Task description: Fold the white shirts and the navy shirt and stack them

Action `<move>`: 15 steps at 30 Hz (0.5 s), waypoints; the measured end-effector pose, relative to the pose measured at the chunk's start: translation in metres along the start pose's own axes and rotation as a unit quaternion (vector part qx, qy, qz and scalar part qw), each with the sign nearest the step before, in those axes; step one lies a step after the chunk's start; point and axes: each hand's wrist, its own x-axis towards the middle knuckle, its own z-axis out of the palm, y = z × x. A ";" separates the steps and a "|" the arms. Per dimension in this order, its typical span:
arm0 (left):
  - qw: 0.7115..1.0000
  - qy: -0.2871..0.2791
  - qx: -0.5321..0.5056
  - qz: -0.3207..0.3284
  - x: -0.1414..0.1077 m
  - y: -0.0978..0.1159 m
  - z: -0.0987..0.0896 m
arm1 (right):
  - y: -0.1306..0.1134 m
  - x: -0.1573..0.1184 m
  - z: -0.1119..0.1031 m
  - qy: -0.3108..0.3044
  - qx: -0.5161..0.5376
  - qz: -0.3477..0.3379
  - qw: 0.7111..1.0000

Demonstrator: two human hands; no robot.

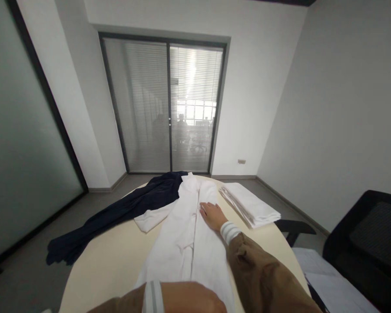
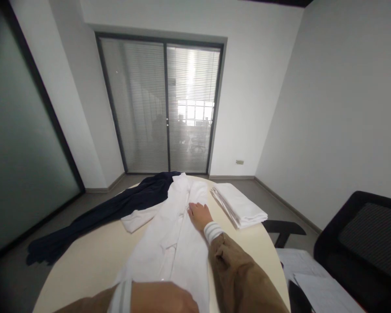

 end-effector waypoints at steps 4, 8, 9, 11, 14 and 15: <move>0.977 0.141 0.040 -0.156 -0.042 -0.008 -0.046 | -0.009 -0.019 0.014 -0.027 -0.015 0.050 0.998; 0.922 0.138 0.087 -0.351 -0.065 -0.036 -0.045 | -0.006 -0.030 0.020 -0.036 -0.026 0.031 0.999; 0.915 0.132 0.082 -0.372 -0.065 -0.040 -0.038 | -0.003 -0.031 0.019 -0.035 -0.026 0.026 0.999; 0.908 0.127 0.073 -0.394 -0.061 -0.042 -0.025 | 0.002 -0.032 0.017 -0.037 -0.024 0.014 0.999; 0.904 0.122 0.060 -0.406 -0.048 -0.036 -0.014 | 0.008 -0.034 0.012 -0.044 -0.018 -0.007 0.999; 0.903 0.121 0.058 -0.408 -0.045 -0.035 -0.014 | 0.009 -0.035 0.011 -0.046 -0.017 -0.013 0.999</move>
